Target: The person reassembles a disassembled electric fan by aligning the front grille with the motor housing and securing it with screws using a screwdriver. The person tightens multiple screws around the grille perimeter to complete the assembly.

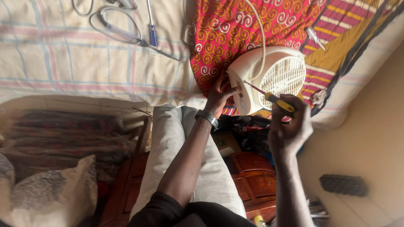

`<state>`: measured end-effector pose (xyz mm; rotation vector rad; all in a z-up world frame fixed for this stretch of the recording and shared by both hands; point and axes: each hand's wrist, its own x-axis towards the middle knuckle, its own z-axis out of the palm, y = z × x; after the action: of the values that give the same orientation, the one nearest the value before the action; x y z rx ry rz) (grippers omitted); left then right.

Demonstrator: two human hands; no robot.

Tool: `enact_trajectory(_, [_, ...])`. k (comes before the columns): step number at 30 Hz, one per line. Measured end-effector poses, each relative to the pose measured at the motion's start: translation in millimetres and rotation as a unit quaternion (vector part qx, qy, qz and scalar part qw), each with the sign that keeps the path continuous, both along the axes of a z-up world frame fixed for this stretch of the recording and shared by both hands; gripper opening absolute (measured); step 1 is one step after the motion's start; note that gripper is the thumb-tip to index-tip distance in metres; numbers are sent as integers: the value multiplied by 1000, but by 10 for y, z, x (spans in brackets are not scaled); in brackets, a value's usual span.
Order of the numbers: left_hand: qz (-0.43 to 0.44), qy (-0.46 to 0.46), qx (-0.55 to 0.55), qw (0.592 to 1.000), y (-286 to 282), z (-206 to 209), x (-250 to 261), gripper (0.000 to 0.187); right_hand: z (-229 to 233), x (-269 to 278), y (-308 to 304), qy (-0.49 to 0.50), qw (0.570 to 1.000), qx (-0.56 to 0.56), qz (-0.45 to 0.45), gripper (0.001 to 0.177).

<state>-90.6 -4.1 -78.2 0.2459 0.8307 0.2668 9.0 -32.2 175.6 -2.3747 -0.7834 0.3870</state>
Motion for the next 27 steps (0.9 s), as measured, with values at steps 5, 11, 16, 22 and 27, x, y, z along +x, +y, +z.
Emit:
enact_trajectory(5, [-39, 21, 59, 997, 262, -13, 359, 92, 112, 301, 61, 23, 1000, 15, 0, 24])
enact_trajectory(11, [-78, -18, 35, 996, 650, -86, 673, 99, 281, 715, 453, -45, 977, -151, 141, 27])
enact_trajectory(16, [-202, 11, 159, 966, 669, -175, 661, 123, 351, 906, 748, 7, 955, -204, 215, 22])
enact_trajectory(22, [-166, 34, 205, 964, 508, -111, 781, 134, 311, 1022, 863, 21, 938, -285, 195, 25])
enact_trajectory(27, [-110, 60, 125, 984, 463, -67, 776, 132, 178, 949, 872, -21, 887, -424, 182, 38])
